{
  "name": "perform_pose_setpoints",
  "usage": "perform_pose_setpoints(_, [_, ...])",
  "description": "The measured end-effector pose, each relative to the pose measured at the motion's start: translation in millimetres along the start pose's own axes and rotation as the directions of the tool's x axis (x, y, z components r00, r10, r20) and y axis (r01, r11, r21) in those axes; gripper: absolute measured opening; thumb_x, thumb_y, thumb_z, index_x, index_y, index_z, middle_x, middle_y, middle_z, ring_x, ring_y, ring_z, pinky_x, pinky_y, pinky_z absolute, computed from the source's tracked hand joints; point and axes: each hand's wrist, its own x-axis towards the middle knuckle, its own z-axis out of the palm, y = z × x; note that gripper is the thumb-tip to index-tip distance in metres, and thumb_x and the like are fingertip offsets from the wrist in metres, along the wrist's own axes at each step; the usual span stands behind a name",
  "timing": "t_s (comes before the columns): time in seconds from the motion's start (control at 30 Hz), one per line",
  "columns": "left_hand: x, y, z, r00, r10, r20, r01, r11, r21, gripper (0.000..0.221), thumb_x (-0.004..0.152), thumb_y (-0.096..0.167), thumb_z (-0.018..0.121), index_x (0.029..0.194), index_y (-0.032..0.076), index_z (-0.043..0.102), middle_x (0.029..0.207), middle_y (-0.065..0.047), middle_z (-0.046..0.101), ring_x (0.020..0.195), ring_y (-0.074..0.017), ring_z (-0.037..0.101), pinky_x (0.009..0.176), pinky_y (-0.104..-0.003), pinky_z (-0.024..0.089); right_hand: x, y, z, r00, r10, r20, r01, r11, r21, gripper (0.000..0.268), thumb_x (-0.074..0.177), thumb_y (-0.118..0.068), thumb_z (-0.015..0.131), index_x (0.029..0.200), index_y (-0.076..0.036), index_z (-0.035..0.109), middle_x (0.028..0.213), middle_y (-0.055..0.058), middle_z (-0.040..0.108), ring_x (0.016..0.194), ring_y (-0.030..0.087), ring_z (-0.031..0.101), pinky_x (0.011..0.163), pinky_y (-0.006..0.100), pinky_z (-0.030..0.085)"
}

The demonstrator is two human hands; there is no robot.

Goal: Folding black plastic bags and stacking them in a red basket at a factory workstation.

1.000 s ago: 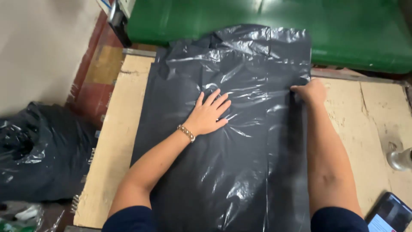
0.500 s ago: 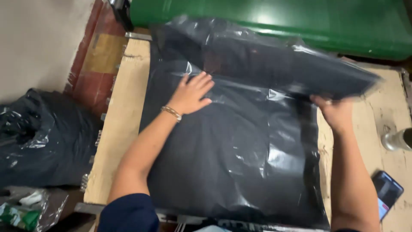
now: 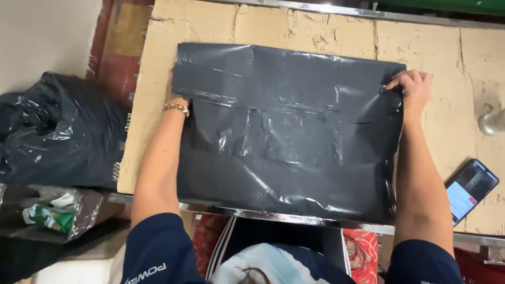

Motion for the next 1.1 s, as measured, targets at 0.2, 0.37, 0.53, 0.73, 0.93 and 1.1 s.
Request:
perform_pose_setpoints(0.2, [53.5, -35.7, -29.7, 0.899, -0.430, 0.084, 0.435, 0.850, -0.298, 0.107, 0.084, 0.080, 0.015, 0.149, 0.001, 0.046, 0.155, -0.015, 0.049, 0.145, -0.0255, 0.045, 0.122, -0.037, 0.026, -12.6, 4.9, -2.4, 0.999, -0.001, 0.052, -0.005, 0.994, 0.112, 0.013, 0.106, -0.005, 0.078, 0.096, -0.013, 0.073, 0.114, 0.007, 0.072, 0.116, 0.025, 0.056, 0.110, 0.039, 0.034])
perform_pose_setpoints(0.37, [13.9, 58.4, -52.2, 0.854, -0.514, 0.081, 0.521, 0.847, -0.110, 0.014, 0.088, 0.027, 0.071, 0.084, 0.017, 0.061, 0.078, 0.008, 0.057, 0.073, -0.0052, 0.051, 0.062, -0.026, 0.039, -34.3, -6.9, -18.4, 0.993, 0.028, 0.118, -0.048, 0.984, 0.173, 0.018, 0.113, -0.009, 0.066, 0.097, -0.010, 0.074, 0.116, 0.009, 0.072, 0.125, 0.030, 0.057, 0.115, 0.040, 0.037])
perform_pose_setpoints(0.53, [-19.4, 23.7, -45.9, 0.919, -0.390, 0.062, 0.385, 0.919, 0.080, 0.011, 0.080, 0.022, 0.068, 0.084, 0.014, 0.061, 0.078, 0.004, 0.061, 0.073, -0.0110, 0.053, 0.065, -0.033, 0.041, -56.2, -12.2, -28.0, 0.992, 0.022, 0.128, -0.050, 0.974, 0.222, 0.028, 0.120, -0.002, 0.060, 0.097, -0.004, 0.074, 0.114, 0.013, 0.071, 0.129, 0.033, 0.057, 0.116, 0.041, 0.039])
perform_pose_setpoints(0.73, [-37.4, 35.1, -41.6, 0.996, -0.067, -0.056, 0.086, 0.864, 0.495, 0.019, 0.088, 0.025, 0.074, 0.100, 0.011, 0.068, 0.091, -0.007, 0.074, 0.081, -0.0342, 0.069, 0.064, -0.048, 0.053, -60.4, -0.7, -41.8, 0.971, 0.008, 0.239, -0.054, 0.981, 0.185, 0.034, 0.118, 0.010, 0.056, 0.105, -0.013, 0.079, 0.123, 0.007, 0.074, 0.132, 0.035, 0.058, 0.119, 0.045, 0.039])
perform_pose_setpoints(0.93, [6.5, 82.7, -11.2, 0.855, 0.508, 0.099, -0.399, 0.525, 0.752, 0.037, 0.088, 0.001, 0.064, 0.123, 0.010, 0.069, 0.110, -0.008, 0.068, 0.097, -0.0306, 0.063, 0.075, -0.041, 0.058, 1.8, 11.8, -24.7, 0.971, -0.142, 0.194, 0.184, 0.958, -0.219, 0.069, 0.068, 0.017, 0.044, 0.121, -0.004, 0.082, 0.127, 0.010, 0.081, 0.109, 0.030, 0.067, 0.102, 0.038, 0.049])
perform_pose_setpoints(1.1, [39.0, 73.8, 17.7, 0.885, 0.190, 0.425, -0.464, 0.442, 0.768, 0.023, 0.084, 0.000, 0.064, 0.094, 0.020, 0.071, 0.090, 0.003, 0.068, 0.098, -0.0330, 0.060, 0.069, -0.052, 0.054, 41.8, 15.7, 31.1, 0.888, -0.010, 0.459, 0.177, 0.930, -0.321, 0.043, 0.088, -0.031, 0.080, 0.127, -0.013, 0.074, 0.116, 0.015, 0.066, 0.102, 0.040, 0.057, 0.086, 0.048, 0.047])
